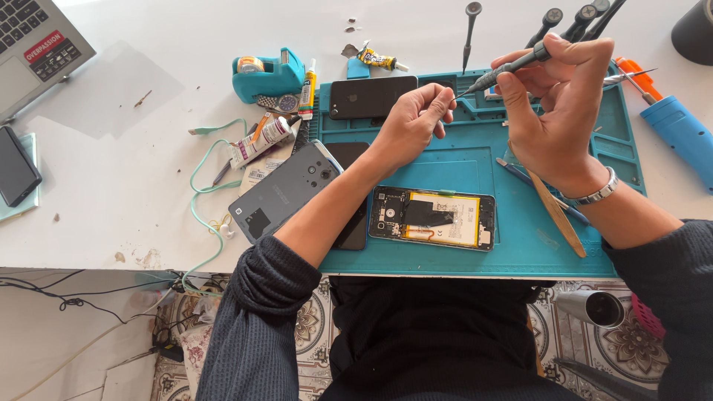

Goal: The person uses a screwdriver to unscrew components from an opened smartphone lying on a repair mat, then removes the battery and internal parts from the phone body. They pick up a blue back cover, align it with the phone, and press along its edges to attach it.

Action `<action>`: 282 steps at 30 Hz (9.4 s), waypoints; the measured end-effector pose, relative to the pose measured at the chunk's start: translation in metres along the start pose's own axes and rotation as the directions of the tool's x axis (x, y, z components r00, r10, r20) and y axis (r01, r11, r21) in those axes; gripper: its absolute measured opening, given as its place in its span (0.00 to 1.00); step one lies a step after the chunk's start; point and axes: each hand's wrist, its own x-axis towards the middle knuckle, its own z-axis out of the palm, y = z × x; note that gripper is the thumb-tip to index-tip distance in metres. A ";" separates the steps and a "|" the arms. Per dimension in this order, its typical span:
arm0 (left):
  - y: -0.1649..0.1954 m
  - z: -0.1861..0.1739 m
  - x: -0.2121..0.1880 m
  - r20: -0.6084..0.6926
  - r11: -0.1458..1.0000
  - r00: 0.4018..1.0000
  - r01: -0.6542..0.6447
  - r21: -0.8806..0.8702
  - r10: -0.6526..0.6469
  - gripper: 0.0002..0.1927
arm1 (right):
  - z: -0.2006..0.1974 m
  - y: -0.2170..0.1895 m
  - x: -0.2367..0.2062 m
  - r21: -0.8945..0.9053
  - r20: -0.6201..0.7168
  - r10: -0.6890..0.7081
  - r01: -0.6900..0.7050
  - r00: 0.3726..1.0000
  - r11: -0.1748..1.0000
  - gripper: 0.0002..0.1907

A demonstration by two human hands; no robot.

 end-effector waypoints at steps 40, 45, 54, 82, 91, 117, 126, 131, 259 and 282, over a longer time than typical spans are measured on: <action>-0.023 -0.007 0.011 0.027 1.000 1.000 -0.013 -0.022 0.014 0.41 | 0.072 -0.076 -0.043 0.113 0.501 -0.076 0.022 0.862 0.993 0.16; -0.023 -0.007 0.011 0.028 1.000 1.000 0.001 -0.025 0.000 0.42 | 0.073 -0.075 -0.038 0.269 0.472 -0.228 0.107 0.851 0.957 0.27; -0.024 -0.008 0.012 0.036 0.999 0.999 0.003 -0.032 -0.002 0.41 | 0.069 -0.076 -0.034 0.262 0.650 -0.178 0.002 0.738 0.965 0.31; -0.026 -0.006 0.013 0.030 1.000 1.000 0.001 -0.005 -0.001 0.42 | 0.064 -0.063 -0.022 0.452 0.580 -0.176 -0.135 0.795 0.882 0.32; -0.027 -0.007 0.014 0.034 1.000 0.999 0.008 -0.005 -0.008 0.42 | 0.065 -0.062 -0.022 0.469 0.583 -0.168 -0.160 0.795 0.869 0.28; -0.009 -0.007 0.003 0.075 1.000 0.997 0.009 0.008 -0.009 0.37 | 0.021 -0.008 0.001 0.141 0.136 0.429 -0.446 0.893 0.884 0.11; -0.008 -0.007 0.000 0.078 0.999 0.997 -0.005 -0.051 0.009 0.31 | 0.027 -0.008 0.000 -0.053 0.300 0.304 -0.302 0.904 0.952 0.12; -0.006 -0.006 -0.001 0.078 0.999 0.996 -0.040 -0.033 0.043 0.31 | 0.028 -0.010 0.003 -0.124 0.343 0.308 -0.282 0.888 0.951 0.13; 0.021 -0.027 -0.042 -0.020 0.961 0.999 0.022 -0.277 -0.029 0.24 | 0.027 -0.014 0.000 -0.315 0.378 0.263 -0.144 0.888 0.938 0.15; 0.019 -0.020 -0.044 -0.032 0.982 0.997 0.061 -0.179 -0.068 0.25 | 0.027 0.001 -0.006 -0.075 0.304 0.392 -0.388 0.868 0.919 0.10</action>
